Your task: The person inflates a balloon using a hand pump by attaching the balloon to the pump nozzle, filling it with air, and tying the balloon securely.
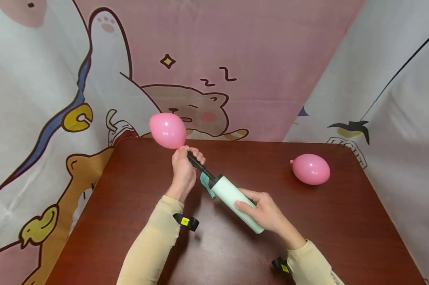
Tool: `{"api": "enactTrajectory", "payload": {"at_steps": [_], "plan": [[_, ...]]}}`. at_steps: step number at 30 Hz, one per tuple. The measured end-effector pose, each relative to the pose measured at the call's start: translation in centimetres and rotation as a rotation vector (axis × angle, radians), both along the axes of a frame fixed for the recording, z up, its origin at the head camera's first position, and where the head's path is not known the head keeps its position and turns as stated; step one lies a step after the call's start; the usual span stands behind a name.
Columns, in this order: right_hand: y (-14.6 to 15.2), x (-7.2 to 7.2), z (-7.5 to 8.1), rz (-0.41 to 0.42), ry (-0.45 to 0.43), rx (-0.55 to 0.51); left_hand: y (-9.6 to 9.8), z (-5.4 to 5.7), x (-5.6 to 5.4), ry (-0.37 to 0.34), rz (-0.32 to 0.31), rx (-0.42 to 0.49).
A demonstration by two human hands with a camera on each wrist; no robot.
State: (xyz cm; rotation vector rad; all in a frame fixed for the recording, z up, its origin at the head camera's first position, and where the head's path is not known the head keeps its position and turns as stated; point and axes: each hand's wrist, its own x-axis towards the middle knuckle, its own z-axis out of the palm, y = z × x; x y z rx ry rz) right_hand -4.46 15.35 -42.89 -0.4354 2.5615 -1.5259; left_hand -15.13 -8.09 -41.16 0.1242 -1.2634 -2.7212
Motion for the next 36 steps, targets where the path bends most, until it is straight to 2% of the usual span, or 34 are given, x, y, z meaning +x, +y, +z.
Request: {"api": "enactTrajectory", "payload": {"at_steps": [4,6,9,14,17,21,28,30,33,36], "plan": [[1.5,0.9,0.0,0.039,-0.011,0.001,-2.9,0.5,-1.0,0.006,0.076,0.019],[1.9,1.0,-0.1,0.056,-0.005,-0.005,-3.3,0.6,-1.1,0.005,0.090,0.026],[1.6,0.7,-0.2,0.067,0.015,-0.012,-2.5,0.3,-0.7,0.000,0.075,0.019],[-0.1,-0.5,-0.2,0.033,0.031,-0.009,1.2,-0.8,0.9,-0.026,0.000,-0.007],[-0.8,-0.9,-0.2,0.011,0.025,-0.013,2.4,-1.3,1.6,-0.042,-0.031,-0.018],[-0.9,-0.7,-0.3,0.014,-0.010,-0.012,1.5,-1.4,1.3,-0.042,-0.031,-0.019],[1.2,1.1,-0.6,0.043,-0.057,0.005,-3.3,-0.1,-0.8,-0.012,0.098,0.048],[1.7,1.4,-0.7,0.053,-0.053,0.001,-3.9,0.2,-1.0,-0.005,0.117,0.048],[1.6,1.1,-0.8,0.070,-0.041,-0.016,-3.1,0.1,-0.8,-0.010,0.104,0.040],[0.7,0.2,-0.7,0.063,-0.031,-0.039,-0.9,-0.4,0.0,-0.026,0.059,0.027]]}}
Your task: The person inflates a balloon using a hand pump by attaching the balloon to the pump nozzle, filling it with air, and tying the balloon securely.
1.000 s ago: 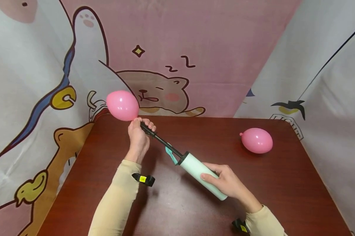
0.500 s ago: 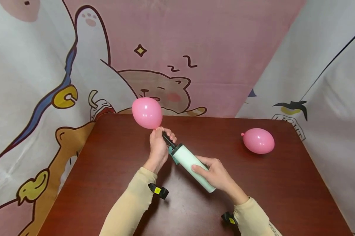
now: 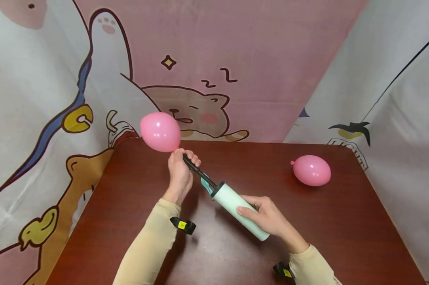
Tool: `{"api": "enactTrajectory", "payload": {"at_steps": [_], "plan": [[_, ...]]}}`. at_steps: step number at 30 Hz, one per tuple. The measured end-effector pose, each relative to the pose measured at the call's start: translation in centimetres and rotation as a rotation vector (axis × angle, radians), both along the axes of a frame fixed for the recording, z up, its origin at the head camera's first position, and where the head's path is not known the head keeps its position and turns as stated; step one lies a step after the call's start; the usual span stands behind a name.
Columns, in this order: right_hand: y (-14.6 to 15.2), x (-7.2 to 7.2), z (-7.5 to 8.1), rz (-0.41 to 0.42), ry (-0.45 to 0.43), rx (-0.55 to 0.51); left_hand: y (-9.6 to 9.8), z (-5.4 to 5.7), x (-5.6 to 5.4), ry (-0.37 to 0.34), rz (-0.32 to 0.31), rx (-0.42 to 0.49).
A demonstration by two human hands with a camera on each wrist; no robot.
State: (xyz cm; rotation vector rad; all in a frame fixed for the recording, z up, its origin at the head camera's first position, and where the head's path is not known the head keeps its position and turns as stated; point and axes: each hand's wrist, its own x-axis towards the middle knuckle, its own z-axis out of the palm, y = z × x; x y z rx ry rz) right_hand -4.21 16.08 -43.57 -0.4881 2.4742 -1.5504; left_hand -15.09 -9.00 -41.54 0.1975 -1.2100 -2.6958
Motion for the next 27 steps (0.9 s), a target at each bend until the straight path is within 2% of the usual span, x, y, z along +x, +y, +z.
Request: {"api": "enactTrajectory", "payload": {"at_steps": [3,7,12,16,19,23,27], "plan": [[-1.0,-1.0,0.1,-0.035,0.003,-0.008,2.3,-0.8,0.9,-0.030,-0.069,-0.020],[-1.7,-1.6,0.1,-0.066,-0.018,-0.006,3.4,-1.5,1.1,-0.050,-0.093,-0.046],[-0.9,-0.9,0.0,-0.062,-0.026,0.035,1.8,-1.1,0.1,-0.038,-0.072,-0.032],[0.8,0.4,0.0,-0.033,-0.014,0.060,-0.4,-0.6,-0.8,-0.038,-0.016,-0.024],[1.7,0.9,-0.1,-0.018,0.001,0.058,-1.1,-0.3,-1.1,-0.039,0.009,-0.015],[1.2,0.3,0.0,-0.020,0.011,0.040,0.4,-0.4,-0.7,-0.028,-0.007,0.004],[-0.4,-1.0,0.3,-0.052,0.021,0.017,3.0,-0.9,0.3,-0.033,-0.088,-0.013]]}}
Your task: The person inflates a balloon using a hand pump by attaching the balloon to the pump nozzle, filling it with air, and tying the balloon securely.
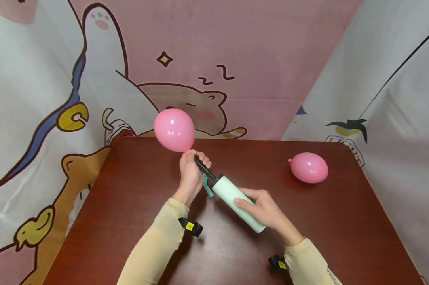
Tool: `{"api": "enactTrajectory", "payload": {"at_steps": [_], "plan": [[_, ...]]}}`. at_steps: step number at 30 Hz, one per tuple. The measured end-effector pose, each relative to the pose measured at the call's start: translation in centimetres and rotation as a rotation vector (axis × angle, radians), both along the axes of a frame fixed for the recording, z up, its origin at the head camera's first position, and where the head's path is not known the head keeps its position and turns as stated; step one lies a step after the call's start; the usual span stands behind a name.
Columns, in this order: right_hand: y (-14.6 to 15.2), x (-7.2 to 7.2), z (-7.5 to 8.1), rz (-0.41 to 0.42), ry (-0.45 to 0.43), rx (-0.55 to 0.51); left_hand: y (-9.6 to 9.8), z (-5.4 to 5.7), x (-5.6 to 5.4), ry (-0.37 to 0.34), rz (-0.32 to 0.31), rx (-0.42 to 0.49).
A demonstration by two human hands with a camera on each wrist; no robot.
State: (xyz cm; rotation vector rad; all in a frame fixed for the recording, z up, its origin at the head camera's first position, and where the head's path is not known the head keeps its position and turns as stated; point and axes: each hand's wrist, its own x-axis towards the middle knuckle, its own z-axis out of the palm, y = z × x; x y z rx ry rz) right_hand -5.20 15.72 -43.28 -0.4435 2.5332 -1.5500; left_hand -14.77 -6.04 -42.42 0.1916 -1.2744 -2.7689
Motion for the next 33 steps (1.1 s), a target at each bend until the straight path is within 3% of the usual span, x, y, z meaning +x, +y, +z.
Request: {"api": "enactTrajectory", "payload": {"at_steps": [3,6,12,15,19,26,30,33], "plan": [[-0.9,-0.6,0.0,-0.019,-0.006,-0.011,0.8,-0.2,0.4,-0.008,-0.017,-0.013],[-1.3,-0.7,0.1,-0.029,-0.026,0.017,0.3,-0.4,-0.1,-0.019,0.024,-0.019],[0.7,1.2,-0.5,0.022,-0.064,0.049,-3.9,-0.2,-1.7,-0.068,0.104,-0.029],[1.7,1.8,-0.8,0.045,-0.065,0.026,-5.4,0.2,-2.0,-0.058,0.129,-0.036],[1.3,1.3,-0.6,0.052,-0.051,-0.002,-4.1,0.4,-1.8,-0.007,0.136,-0.011],[-1.7,-0.7,-0.1,-0.008,0.000,-0.010,0.1,-0.1,0.4,-0.007,0.018,-0.018],[-2.2,-0.8,-0.2,-0.028,-0.035,-0.005,0.1,-0.5,0.7,-0.010,0.006,-0.038],[-1.9,-0.2,-0.1,-0.021,-0.064,-0.004,-0.9,-0.3,0.3,-0.004,-0.008,-0.040]]}}
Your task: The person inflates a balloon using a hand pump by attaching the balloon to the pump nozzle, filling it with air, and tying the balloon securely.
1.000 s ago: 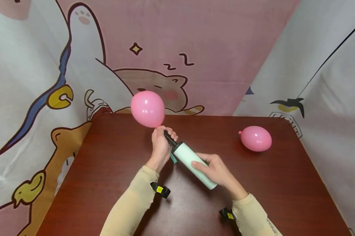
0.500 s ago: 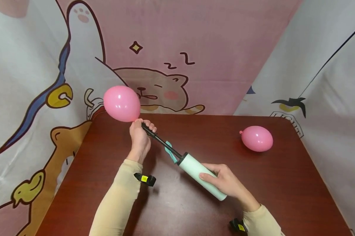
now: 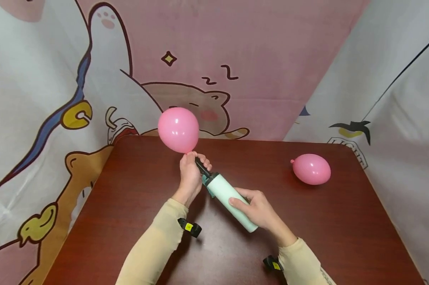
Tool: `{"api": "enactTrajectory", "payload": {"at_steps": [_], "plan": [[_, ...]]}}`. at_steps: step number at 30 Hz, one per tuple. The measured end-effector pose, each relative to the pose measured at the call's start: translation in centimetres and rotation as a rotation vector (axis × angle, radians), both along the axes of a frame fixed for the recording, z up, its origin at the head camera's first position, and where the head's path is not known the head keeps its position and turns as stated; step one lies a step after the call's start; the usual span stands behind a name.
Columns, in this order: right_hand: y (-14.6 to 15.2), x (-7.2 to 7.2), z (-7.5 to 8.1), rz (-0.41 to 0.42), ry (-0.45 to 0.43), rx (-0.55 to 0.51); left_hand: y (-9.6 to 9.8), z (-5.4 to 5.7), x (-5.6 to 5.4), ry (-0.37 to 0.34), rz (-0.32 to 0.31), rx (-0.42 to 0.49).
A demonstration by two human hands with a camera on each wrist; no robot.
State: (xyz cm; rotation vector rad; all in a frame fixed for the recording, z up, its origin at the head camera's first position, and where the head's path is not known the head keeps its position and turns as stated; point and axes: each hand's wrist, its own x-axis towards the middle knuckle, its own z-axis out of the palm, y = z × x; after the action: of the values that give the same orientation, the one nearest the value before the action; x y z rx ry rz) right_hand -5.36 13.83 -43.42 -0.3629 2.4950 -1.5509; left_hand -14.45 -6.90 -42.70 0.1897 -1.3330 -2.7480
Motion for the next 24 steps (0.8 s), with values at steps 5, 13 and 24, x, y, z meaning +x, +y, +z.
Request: {"api": "enactTrajectory", "payload": {"at_steps": [5,13,24], "plan": [[1.5,1.4,0.4,0.024,-0.013,-0.001,-2.6,1.3,-1.2,0.016,0.080,0.020],[1.4,1.0,0.8,0.044,0.054,-0.006,-1.6,1.8,-0.7,0.046,0.069,0.033],[-0.8,-1.2,0.1,0.130,-0.030,-0.165,0.7,0.6,0.4,0.033,-0.030,-0.010]]}}
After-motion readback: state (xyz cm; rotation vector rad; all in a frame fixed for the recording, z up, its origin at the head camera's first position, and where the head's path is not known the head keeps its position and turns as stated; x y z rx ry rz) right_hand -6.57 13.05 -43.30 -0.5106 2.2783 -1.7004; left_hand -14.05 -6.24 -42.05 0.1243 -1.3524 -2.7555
